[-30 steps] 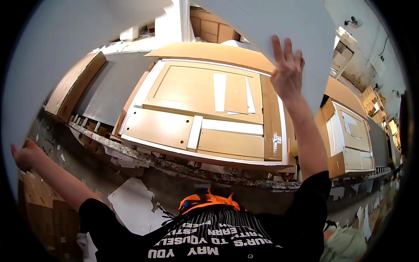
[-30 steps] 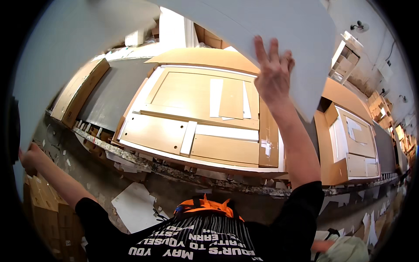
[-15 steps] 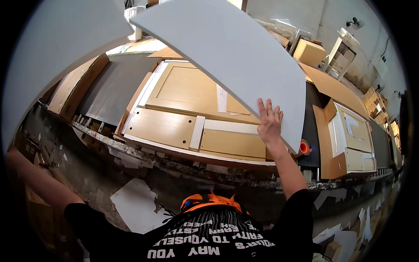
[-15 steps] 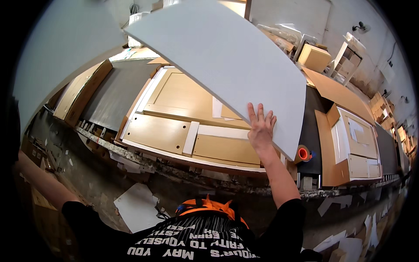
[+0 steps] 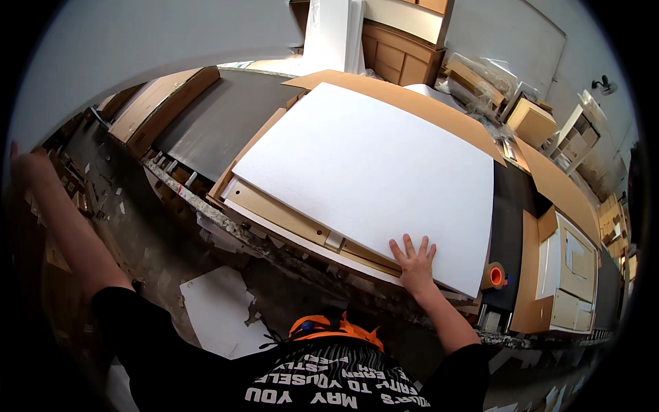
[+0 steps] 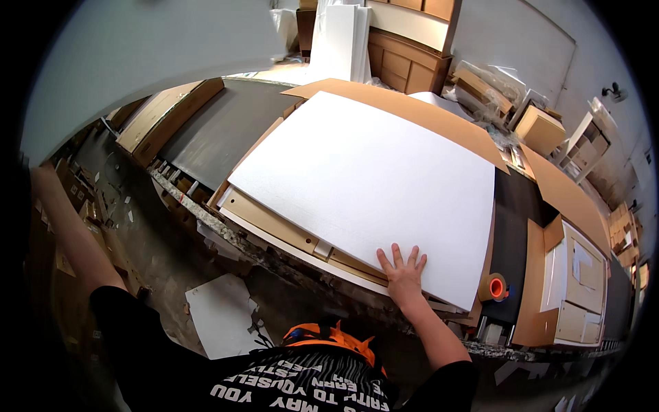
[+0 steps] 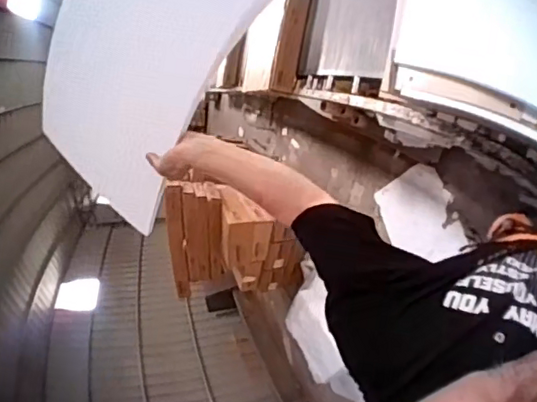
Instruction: The person places white panels into a large cardboard box and secures it with tape using a dispenser.
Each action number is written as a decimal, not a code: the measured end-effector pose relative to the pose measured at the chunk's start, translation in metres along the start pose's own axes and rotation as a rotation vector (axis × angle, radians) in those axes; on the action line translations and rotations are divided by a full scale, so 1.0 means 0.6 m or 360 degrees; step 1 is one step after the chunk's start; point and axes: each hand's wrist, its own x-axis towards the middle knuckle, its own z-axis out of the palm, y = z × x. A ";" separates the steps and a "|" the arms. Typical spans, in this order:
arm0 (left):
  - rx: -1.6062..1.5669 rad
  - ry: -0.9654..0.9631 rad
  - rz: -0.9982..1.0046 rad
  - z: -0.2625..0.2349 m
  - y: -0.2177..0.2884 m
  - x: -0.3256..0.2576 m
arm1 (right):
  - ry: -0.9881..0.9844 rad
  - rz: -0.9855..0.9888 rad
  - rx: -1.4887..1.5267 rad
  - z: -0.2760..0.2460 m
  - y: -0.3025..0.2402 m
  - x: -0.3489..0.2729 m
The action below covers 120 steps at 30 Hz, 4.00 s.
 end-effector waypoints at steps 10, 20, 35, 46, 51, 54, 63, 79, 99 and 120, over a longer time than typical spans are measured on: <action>-0.0072 -0.0450 -0.0660 0.033 -0.208 -0.066 | -0.0416 -0.0421 0.0494 -0.025 0.102 -0.024; -0.0030 -0.0696 -0.1344 -0.003 -0.493 -0.137 | -0.0575 -0.0353 0.1163 0.002 0.106 -0.006; -0.0368 -0.0568 -0.2888 -0.052 -0.035 -1.007 | 0.1530 0.0447 0.3272 -0.134 0.014 -0.047; -0.1144 -0.1698 -0.3095 0.004 0.466 -1.249 | 0.3091 0.1227 0.2923 -0.264 0.361 -0.344; -0.0857 -0.2624 -0.2918 -0.016 0.500 -1.275 | 0.2817 0.1575 0.2748 -0.261 0.768 -0.638; -0.0488 -0.2715 -0.2874 -0.075 0.453 -1.317 | 0.2459 0.1988 0.2675 -0.258 0.934 -0.897; 0.0856 -0.3310 -0.0263 -0.215 0.286 -1.160 | 0.2382 0.1992 0.1331 -0.066 0.701 -0.656; 0.0699 -0.3186 0.0085 -0.252 0.050 -0.962 | 0.0597 0.2383 0.1185 0.208 0.484 -0.327; 0.0132 -0.4585 0.0345 -0.285 -0.266 -0.656 | 0.0067 0.0755 0.0130 -0.022 0.014 -0.052; 0.0144 -0.4243 0.1046 -0.272 -0.159 -0.819 | -0.0089 0.0712 0.0255 -0.011 0.025 0.015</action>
